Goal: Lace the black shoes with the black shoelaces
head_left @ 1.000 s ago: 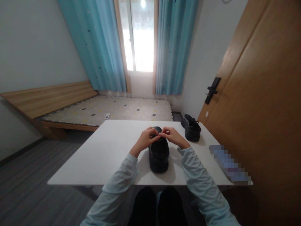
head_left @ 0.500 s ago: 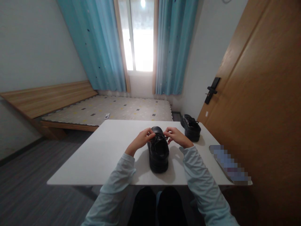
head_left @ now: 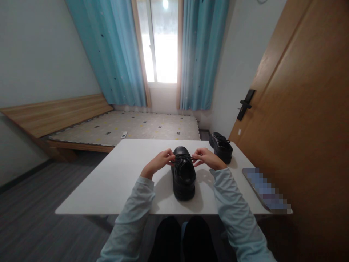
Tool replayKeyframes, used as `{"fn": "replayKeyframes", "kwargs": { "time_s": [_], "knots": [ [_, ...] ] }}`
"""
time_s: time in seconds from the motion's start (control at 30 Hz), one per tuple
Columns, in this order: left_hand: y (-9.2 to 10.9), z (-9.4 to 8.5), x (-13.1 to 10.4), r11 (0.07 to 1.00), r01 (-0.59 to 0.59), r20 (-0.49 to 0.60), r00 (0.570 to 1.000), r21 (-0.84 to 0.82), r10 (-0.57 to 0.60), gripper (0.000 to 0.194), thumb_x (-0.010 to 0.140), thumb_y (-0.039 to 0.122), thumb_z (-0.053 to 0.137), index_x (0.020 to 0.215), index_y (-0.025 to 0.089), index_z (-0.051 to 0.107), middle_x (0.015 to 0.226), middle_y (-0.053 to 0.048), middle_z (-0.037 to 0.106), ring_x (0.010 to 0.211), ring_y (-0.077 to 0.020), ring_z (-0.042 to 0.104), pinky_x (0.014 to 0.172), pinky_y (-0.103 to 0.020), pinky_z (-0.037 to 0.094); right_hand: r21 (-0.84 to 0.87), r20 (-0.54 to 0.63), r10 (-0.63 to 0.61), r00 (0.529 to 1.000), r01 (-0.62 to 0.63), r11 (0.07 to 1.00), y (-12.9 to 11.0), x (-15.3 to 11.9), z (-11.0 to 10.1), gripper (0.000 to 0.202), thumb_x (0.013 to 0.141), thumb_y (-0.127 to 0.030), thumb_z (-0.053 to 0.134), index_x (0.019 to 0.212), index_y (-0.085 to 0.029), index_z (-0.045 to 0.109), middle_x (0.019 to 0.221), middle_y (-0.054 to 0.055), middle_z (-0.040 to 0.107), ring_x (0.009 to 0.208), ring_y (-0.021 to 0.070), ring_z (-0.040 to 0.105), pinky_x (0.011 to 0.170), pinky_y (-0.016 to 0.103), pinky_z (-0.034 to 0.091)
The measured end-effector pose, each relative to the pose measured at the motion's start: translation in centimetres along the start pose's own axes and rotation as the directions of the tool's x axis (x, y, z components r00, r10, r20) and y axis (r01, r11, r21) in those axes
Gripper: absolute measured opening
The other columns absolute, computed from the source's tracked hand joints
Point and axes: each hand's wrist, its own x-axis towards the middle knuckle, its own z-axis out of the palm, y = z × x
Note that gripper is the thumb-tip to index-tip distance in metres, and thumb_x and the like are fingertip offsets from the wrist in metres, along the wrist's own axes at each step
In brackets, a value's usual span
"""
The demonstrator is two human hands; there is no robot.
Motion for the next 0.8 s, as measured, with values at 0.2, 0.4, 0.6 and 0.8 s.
{"fn": "replayKeyframes", "kwargs": {
  "time_s": [0.2, 0.4, 0.6, 0.8],
  "knots": [
    [0.14, -0.18, -0.30, 0.998, 0.037, 0.005, 0.999, -0.041, -0.036, 0.034, 0.075, 0.042, 0.067, 0.074, 0.014, 0.049, 0.080, -0.001, 0.058, 0.080, -0.0141, 0.061, 0.076, -0.038, 0.056, 0.001, 0.006, 0.057, 0.998, -0.057, 0.998, 0.21, 0.07, -0.33, 0.028, 0.072, -0.025, 0.077, 0.062, -0.011, 0.055, 0.057, 0.002, 0.062, 0.057, 0.0125, 0.066, 0.057, 0.026, 0.061],
    [-0.07, -0.57, -0.41, 0.990, 0.075, 0.004, 0.997, -0.123, -0.075, 0.030, 0.075, 0.036, 0.069, 0.072, 0.013, 0.049, 0.078, 0.000, 0.059, 0.078, -0.0128, 0.063, 0.084, -0.040, 0.054, -0.027, 0.028, 0.096, 0.995, -0.095, 0.995, 0.48, 0.10, -0.47, 0.028, 0.074, -0.026, 0.075, 0.061, -0.011, 0.055, 0.057, 0.004, 0.064, 0.055, 0.0122, 0.066, 0.056, 0.025, 0.061],
    [-0.28, -0.92, -0.47, 0.983, 0.136, 0.027, 0.991, -0.126, -0.134, 0.027, 0.076, 0.032, 0.068, 0.073, 0.014, 0.048, 0.074, 0.000, 0.061, 0.078, -0.0136, 0.065, 0.086, -0.040, 0.053, -0.061, 0.054, 0.122, 0.991, -0.119, 0.991, 0.43, 0.00, -0.48, 0.026, 0.074, -0.025, 0.075, 0.063, -0.010, 0.056, 0.060, 0.004, 0.065, 0.059, 0.0129, 0.067, 0.057, 0.025, 0.061],
    [-0.16, -0.57, -0.26, 0.992, 0.123, -0.020, 0.992, 0.041, -0.122, 0.024, 0.076, 0.032, 0.064, 0.072, 0.015, 0.048, 0.075, -0.001, 0.060, 0.076, -0.0142, 0.063, 0.073, -0.036, 0.057, -0.143, 0.033, 0.123, 0.992, -0.117, 0.983, 0.27, -0.03, -0.35, 0.029, 0.073, -0.029, 0.076, 0.063, -0.011, 0.055, 0.059, 0.003, 0.063, 0.058, 0.0124, 0.064, 0.053, 0.025, 0.060]
  ]
}}
